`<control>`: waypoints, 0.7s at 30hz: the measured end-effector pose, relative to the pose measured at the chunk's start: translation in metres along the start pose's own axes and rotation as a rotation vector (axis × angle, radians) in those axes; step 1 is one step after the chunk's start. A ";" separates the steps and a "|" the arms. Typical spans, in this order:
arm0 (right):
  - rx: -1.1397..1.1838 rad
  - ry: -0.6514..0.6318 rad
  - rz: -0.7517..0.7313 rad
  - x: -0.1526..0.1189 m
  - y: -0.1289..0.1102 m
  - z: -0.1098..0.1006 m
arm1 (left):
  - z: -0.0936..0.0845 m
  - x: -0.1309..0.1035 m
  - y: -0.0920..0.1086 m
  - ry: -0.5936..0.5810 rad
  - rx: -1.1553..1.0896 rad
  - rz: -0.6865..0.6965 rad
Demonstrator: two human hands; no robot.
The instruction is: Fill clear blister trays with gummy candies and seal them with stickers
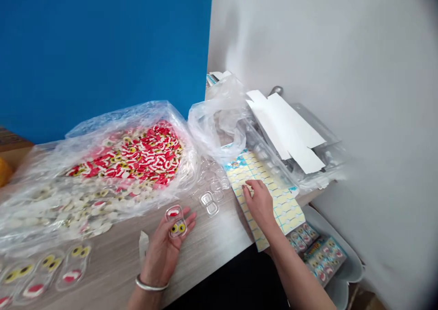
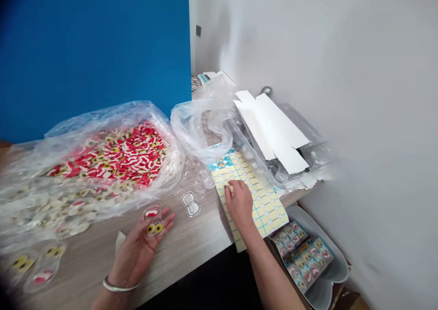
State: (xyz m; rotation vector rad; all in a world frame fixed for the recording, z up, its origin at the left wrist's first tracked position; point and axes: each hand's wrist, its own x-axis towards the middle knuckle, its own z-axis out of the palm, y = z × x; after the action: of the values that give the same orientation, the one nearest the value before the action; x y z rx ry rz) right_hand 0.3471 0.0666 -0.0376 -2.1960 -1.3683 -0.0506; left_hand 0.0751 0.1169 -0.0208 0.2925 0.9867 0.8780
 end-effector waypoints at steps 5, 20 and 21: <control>-0.189 -0.055 0.031 0.010 0.022 0.003 | 0.006 0.002 -0.006 0.010 0.024 -0.037; 0.020 -0.008 -0.059 0.099 0.003 0.013 | 0.020 0.001 -0.010 0.066 0.038 -0.109; 0.030 -0.049 -0.066 0.118 -0.002 0.017 | 0.022 0.002 -0.009 0.065 0.037 -0.115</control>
State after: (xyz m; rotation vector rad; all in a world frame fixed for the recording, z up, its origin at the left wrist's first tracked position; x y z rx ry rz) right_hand 0.3981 0.1723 -0.0144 -2.1406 -1.4591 -0.0007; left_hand 0.0981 0.1155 -0.0154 0.2373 1.0709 0.7689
